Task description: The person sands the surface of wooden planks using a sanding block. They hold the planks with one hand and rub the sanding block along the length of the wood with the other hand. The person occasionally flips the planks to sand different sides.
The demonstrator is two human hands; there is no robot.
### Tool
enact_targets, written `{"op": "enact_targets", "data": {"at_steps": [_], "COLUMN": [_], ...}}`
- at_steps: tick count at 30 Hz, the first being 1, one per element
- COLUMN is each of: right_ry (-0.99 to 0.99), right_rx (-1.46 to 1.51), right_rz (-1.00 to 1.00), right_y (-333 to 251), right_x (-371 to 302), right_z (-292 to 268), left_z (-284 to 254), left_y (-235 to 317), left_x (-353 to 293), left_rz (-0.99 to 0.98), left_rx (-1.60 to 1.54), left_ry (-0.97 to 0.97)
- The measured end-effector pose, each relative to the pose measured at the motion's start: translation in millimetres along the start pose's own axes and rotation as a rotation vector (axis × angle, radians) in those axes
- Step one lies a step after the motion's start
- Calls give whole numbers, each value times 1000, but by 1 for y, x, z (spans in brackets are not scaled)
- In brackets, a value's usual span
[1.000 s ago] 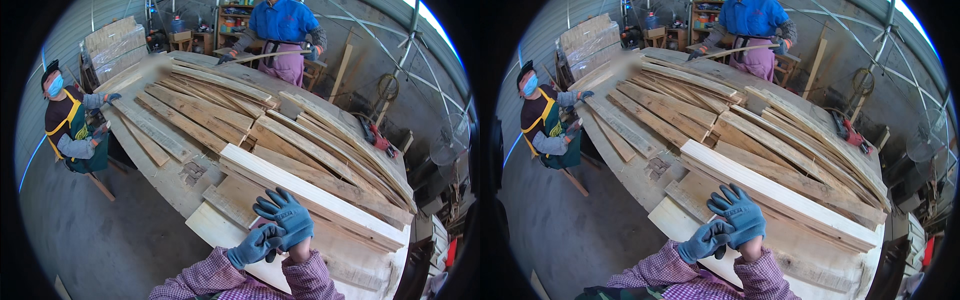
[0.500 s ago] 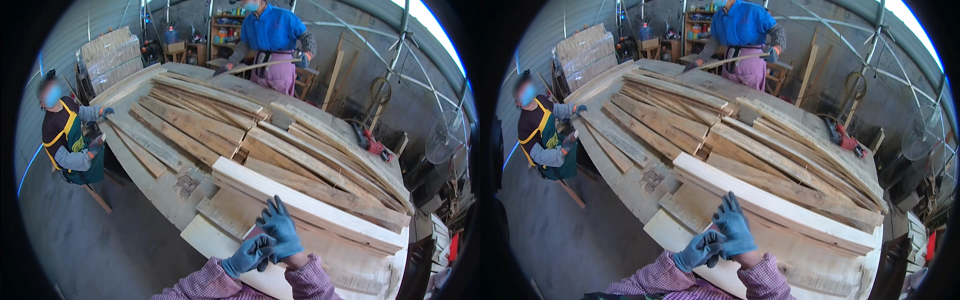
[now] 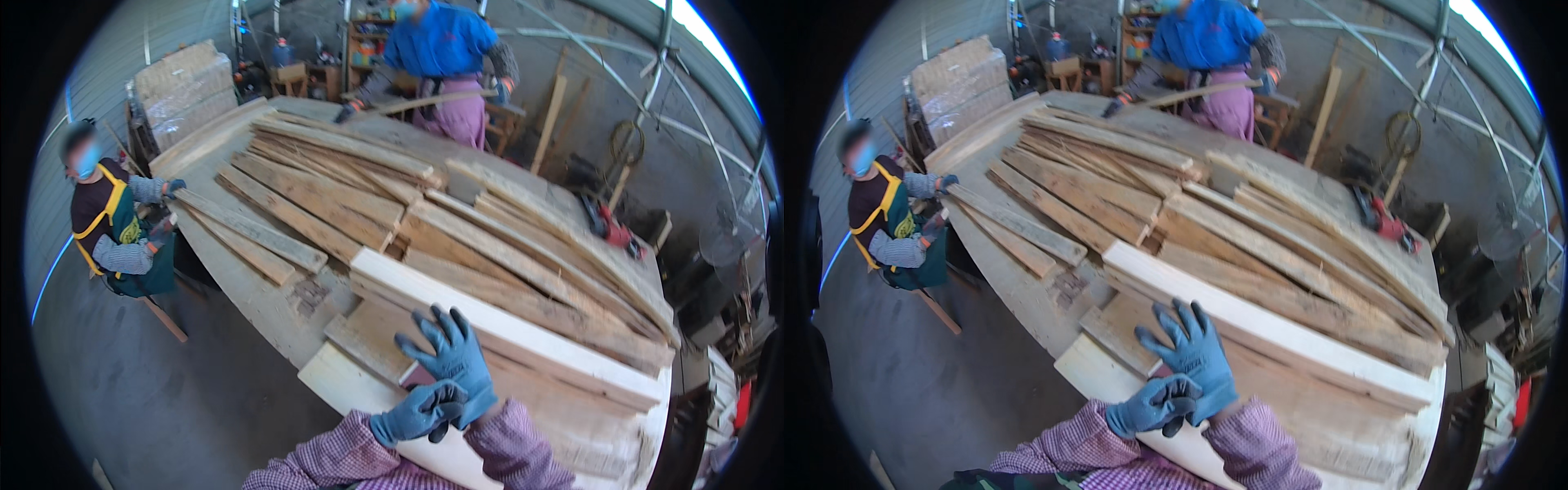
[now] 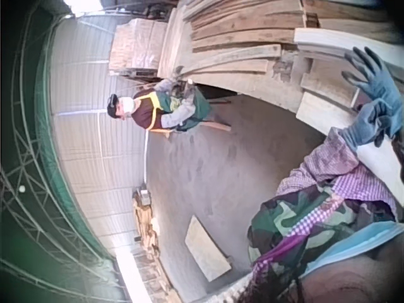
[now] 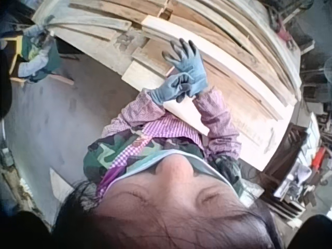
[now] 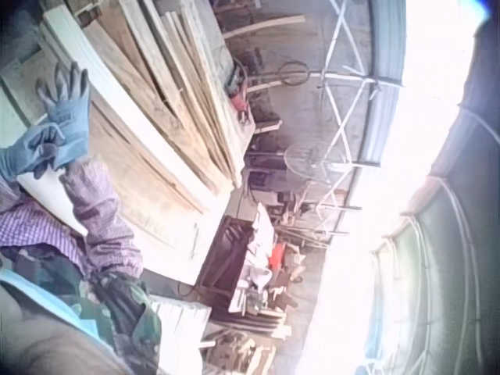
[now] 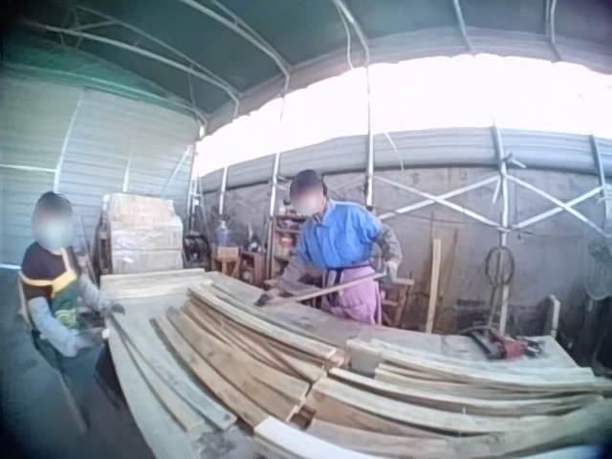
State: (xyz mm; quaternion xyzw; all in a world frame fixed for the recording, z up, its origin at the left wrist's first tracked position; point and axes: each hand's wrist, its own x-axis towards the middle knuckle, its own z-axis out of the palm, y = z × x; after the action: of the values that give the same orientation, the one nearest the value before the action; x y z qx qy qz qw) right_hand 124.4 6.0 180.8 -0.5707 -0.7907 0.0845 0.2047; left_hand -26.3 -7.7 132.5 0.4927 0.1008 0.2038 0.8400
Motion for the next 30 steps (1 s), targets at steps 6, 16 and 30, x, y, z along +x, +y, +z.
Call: {"op": "enact_targets", "data": {"at_steps": [6,16,30], "right_ry": [212,76,-28], "right_rx": [-272,-553,-391], "right_rz": [90,-39,43], "right_y": [1,-5,-13], "right_x": [-14,-11,-15], "right_z": [-3,-1,-5], "left_z": [9,-46,-17], "left_y": [9,28,56], "left_x": [-12,-20,28], "left_rz": [-243,432,505], "left_rx": [51,301,1118], "left_ry": [-54,632,421]}}
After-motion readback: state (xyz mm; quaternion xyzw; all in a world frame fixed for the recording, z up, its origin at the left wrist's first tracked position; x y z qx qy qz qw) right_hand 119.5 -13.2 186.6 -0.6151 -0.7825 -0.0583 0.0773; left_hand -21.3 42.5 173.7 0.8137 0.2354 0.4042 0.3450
